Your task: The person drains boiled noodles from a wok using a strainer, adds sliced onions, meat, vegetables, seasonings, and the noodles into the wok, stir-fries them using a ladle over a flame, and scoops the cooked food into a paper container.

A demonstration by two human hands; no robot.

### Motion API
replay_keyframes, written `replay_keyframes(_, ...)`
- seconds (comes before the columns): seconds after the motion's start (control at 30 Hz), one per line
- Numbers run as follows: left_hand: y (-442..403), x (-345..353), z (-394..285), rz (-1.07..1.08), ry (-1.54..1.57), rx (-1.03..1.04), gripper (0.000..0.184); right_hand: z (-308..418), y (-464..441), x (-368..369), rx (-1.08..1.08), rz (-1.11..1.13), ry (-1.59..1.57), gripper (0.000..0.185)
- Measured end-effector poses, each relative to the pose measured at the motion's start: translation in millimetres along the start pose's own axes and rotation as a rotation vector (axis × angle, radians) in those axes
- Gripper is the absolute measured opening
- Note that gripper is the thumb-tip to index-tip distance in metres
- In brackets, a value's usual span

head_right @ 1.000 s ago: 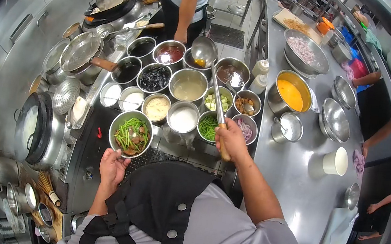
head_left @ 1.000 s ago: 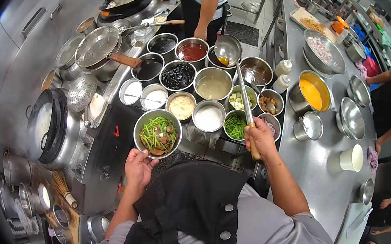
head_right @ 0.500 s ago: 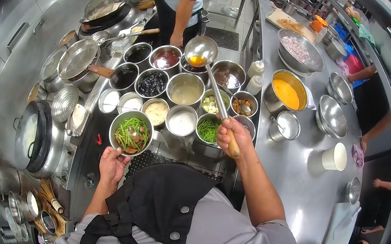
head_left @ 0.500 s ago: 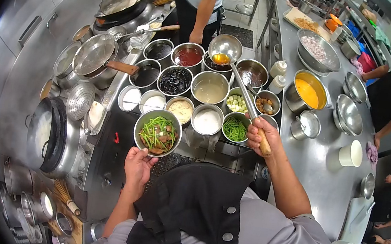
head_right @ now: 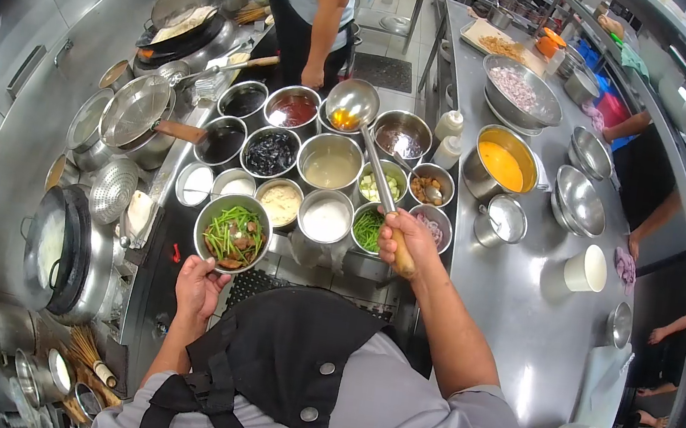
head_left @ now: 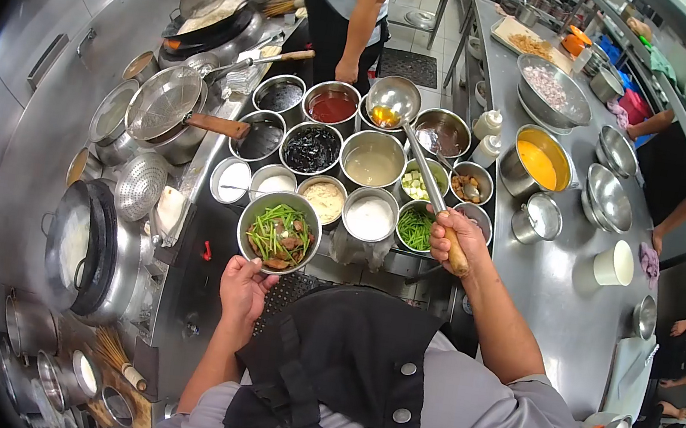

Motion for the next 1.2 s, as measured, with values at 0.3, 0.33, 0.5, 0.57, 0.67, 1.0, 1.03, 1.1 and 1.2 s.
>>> replay_keyframes(0.3,-49.8,12.0,-6.3,0.069,-0.063,-0.002,0.019,1.7,42.3,45.0,-0.003,0.130,-0.118,0.034)
replay_keyframes(0.33,-66.7,13.2,-2.6,0.121,-0.072,-0.007,0.016,1.3,53.1,55.1,-0.012,0.143,-0.117,0.036)
replay_keyframes(0.5,-121.2,71.4,-7.2,0.181,-0.106,-0.088,0.011,-17.8,105.7,91.5,-0.020,0.145,-0.083,0.040)
replay_keyframes(0.57,-137.6,90.9,-5.5,0.212,-0.112,-0.131,0.011,-24.7,122.4,101.4,-0.023,0.126,0.008,0.042)
replay_keyframes(0.67,-150.7,111.8,-3.6,0.245,-0.093,-0.172,0.011,-37.8,138.7,104.5,-0.033,-0.016,0.189,0.044)
replay_keyframes(1.0,-150.5,125.0,0.6,0.291,-0.015,-0.168,0.015,-26.7,108.7,89.6,-0.146,0.060,-0.042,0.038)
replay_keyframes(1.03,-147.3,122.3,0.3,0.294,-0.014,-0.168,0.015,-24.5,95.1,81.7,-0.148,0.059,-0.041,0.038)
replay_keyframes(1.1,-137.1,112.3,-4.1,0.295,0.000,-0.157,0.015,-19.7,65.9,59.4,-0.176,-0.158,0.227,0.035)
replay_keyframes(1.2,-119.6,90.3,-10.3,0.272,-0.013,-0.150,0.017,-12.2,31.2,48.6,-0.167,-0.262,0.472,0.029)
Point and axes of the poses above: each hand's wrist, its own y-axis away from the middle knuckle, its own x-axis out of the palm, z = x × y, the point moved 5 cm from there along -y, towards the middle knuckle, and after that the axes turned 3 degrees about x, right-handed, at the moved point
